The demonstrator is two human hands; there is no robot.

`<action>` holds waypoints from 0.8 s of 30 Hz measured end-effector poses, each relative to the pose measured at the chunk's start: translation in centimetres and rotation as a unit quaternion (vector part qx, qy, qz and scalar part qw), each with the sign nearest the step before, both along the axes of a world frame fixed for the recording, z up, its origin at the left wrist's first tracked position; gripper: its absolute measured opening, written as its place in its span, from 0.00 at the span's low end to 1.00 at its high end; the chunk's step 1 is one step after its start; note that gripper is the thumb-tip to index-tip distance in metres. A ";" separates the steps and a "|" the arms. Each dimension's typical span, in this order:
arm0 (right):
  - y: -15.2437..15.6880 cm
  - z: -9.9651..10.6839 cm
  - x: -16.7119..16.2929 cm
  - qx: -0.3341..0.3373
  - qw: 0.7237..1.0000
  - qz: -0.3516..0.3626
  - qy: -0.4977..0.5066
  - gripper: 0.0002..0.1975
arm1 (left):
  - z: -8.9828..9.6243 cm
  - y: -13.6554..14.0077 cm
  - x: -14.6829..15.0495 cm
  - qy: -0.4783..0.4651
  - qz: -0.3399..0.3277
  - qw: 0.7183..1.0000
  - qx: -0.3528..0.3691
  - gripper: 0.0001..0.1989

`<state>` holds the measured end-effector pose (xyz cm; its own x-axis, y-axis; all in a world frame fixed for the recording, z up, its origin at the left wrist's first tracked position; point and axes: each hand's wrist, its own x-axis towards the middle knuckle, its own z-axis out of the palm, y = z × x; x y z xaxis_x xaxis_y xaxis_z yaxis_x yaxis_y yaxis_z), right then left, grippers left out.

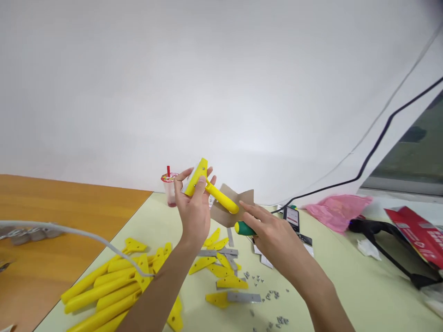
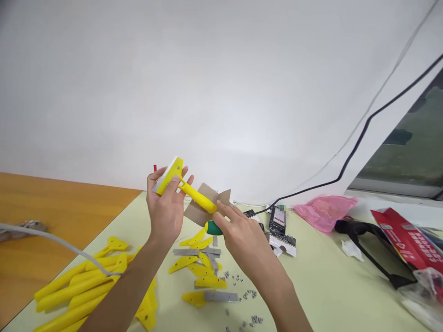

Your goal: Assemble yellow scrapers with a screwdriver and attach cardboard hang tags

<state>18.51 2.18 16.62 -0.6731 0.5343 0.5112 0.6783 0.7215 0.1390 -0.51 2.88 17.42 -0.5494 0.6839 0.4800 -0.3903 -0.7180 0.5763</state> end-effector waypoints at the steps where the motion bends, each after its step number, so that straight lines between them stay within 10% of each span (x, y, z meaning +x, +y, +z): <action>1: 0.0 0.0 0.2 0.004 1.000 0.005 0.005 0.28 | 0.0 -0.1 0.0 0.008 0.001 1.000 0.005 0.16; 10: -0.1 0.5 0.9 0.087 0.987 0.110 0.079 0.28 | 0.5 -1.5 -0.2 0.066 0.003 0.997 0.041 0.19; 17: -0.7 0.2 0.9 0.133 0.967 0.160 0.145 0.21 | 1.1 -1.9 -0.5 0.108 -0.117 0.987 0.013 0.22; 24: -1.2 0.4 0.9 0.156 0.964 0.145 0.158 0.24 | 1.1 -2.3 -1.4 0.399 -0.022 0.913 -0.086 0.20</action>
<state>19.39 0.97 17.04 -0.5550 0.1353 0.8207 0.4989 0.8436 0.1983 -1.94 0.56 18.55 -0.0421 0.8003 0.5981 0.1772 -0.5832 0.7928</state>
